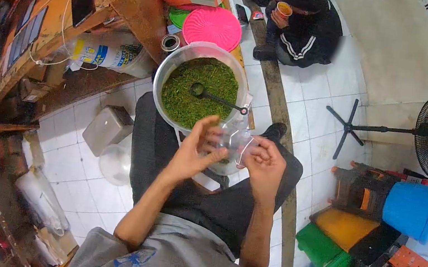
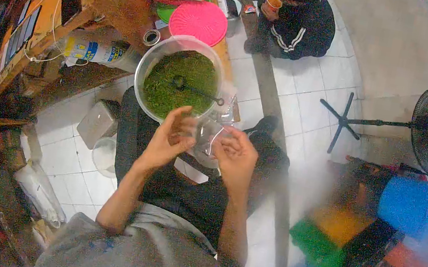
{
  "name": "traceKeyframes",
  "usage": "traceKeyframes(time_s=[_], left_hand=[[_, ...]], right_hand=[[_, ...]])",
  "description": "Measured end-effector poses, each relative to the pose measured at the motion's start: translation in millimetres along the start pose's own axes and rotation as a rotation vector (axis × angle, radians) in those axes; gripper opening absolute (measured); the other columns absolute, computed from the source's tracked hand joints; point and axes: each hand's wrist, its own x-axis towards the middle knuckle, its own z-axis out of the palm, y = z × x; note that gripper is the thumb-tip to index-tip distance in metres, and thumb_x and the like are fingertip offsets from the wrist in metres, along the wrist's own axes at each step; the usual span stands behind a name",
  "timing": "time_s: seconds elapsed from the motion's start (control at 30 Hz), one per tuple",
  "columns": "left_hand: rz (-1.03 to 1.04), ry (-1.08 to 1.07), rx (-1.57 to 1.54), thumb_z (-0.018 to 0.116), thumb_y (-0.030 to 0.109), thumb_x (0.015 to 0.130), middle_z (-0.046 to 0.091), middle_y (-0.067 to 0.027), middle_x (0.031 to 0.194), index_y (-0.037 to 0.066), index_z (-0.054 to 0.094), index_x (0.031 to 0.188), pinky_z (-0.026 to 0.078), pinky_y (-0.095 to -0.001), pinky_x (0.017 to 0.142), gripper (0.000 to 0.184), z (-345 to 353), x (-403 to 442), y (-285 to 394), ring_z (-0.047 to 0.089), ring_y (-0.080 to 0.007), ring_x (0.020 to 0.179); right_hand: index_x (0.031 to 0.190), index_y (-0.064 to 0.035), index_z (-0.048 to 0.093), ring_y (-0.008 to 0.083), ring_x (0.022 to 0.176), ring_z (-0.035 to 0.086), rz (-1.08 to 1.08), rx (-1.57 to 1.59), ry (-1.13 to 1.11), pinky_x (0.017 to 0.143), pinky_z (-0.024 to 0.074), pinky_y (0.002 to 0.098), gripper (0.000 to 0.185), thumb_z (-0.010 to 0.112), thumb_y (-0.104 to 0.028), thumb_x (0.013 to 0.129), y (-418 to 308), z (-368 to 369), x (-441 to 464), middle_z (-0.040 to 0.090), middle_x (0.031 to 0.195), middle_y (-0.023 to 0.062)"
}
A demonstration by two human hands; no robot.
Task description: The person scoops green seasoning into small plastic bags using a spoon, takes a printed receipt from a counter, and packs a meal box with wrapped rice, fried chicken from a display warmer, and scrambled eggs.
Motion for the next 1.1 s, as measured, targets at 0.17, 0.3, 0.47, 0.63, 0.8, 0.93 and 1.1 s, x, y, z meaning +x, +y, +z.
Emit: traceKeyframes(time_s=[0.17, 0.3, 0.47, 0.63, 0.8, 0.93, 1.1], left_hand=[[-0.129, -0.105, -0.097, 0.075, 0.001, 0.085, 0.064, -0.0024, 0.078, 0.002, 0.052, 0.134, 0.048, -0.0229, 0.060, 0.053, -22, 7, 11, 0.060, -0.0064, 0.069], [-0.021, -0.081, 0.305, 0.070, -0.003, 0.086, 0.063, -0.0014, 0.067, 0.000, 0.054, 0.132, 0.050, -0.0247, 0.062, 0.048, -27, 8, 27, 0.063, -0.0104, 0.066], [0.461, -0.045, 0.870, 0.081, 0.022, 0.075, 0.062, -0.0173, 0.125, 0.006, 0.052, 0.136, 0.041, -0.0454, 0.107, 0.070, -29, 7, 57, 0.056, -0.0305, 0.126], [0.415, -0.375, 0.973, 0.082, 0.038, 0.072, 0.055, -0.0096, 0.138, 0.010, 0.054, 0.135, 0.022, -0.0590, 0.116, 0.074, -43, -1, 37, 0.044, -0.0322, 0.136], [0.394, -0.153, 0.845, 0.083, 0.032, 0.072, 0.064, -0.0105, 0.123, 0.009, 0.063, 0.122, 0.033, -0.0517, 0.110, 0.059, -69, -7, 31, 0.053, -0.0323, 0.124], [0.320, 0.115, 0.780, 0.089, 0.027, 0.066, 0.064, -0.0142, 0.119, 0.007, 0.066, 0.119, 0.042, -0.0441, 0.104, 0.061, -97, -16, 35, 0.057, -0.0326, 0.117], [0.242, 0.278, 0.845, 0.091, 0.023, 0.065, 0.066, -0.0139, 0.117, 0.005, 0.066, 0.121, 0.047, -0.0428, 0.098, 0.064, -142, -31, 37, 0.061, -0.0327, 0.110]], right_hand=[[0.102, 0.0063, 0.063, 0.0170, 0.078, 0.070, -0.035, 0.068, -0.117, 0.065, 0.0599, 0.0295, 0.019, 0.070, 0.009, 0.084, -12, 1, 2, 0.071, 0.086, 0.0146], [0.098, 0.0074, 0.068, 0.0169, 0.077, 0.070, -0.098, 0.008, -0.137, 0.066, 0.0598, 0.0291, 0.018, 0.073, 0.008, 0.081, 0, -4, 6, 0.071, 0.090, 0.0152], [0.103, 0.0091, 0.073, 0.0132, 0.073, 0.066, -0.018, -0.446, -0.281, 0.063, 0.0545, 0.0261, 0.031, 0.080, 0.005, 0.074, -26, 4, 6, 0.072, 0.098, 0.0159], [0.104, 0.0053, 0.073, 0.0186, 0.082, 0.073, -0.164, -0.751, -0.451, 0.070, 0.0595, 0.0309, 0.032, 0.081, -0.003, 0.074, -34, 32, 9, 0.073, 0.105, 0.0160], [0.100, 0.0030, 0.074, 0.0272, 0.079, 0.073, -0.258, -0.743, -0.429, 0.071, 0.0590, 0.0347, 0.022, 0.076, -0.008, 0.081, -45, 57, 38, 0.073, 0.098, 0.0165], [0.095, 0.0001, 0.075, 0.0339, 0.079, 0.071, -0.838, -1.195, -0.294, 0.072, 0.0585, 0.0400, 0.015, 0.070, -0.006, 0.082, -2, 82, 105, 0.072, 0.095, 0.0200], [0.090, 0.0005, 0.070, 0.0406, 0.081, 0.070, -0.541, -1.490, -0.573, 0.072, 0.0574, 0.0479, 0.017, 0.066, 0.003, 0.074, 34, 106, 139, 0.068, 0.091, 0.0275]])
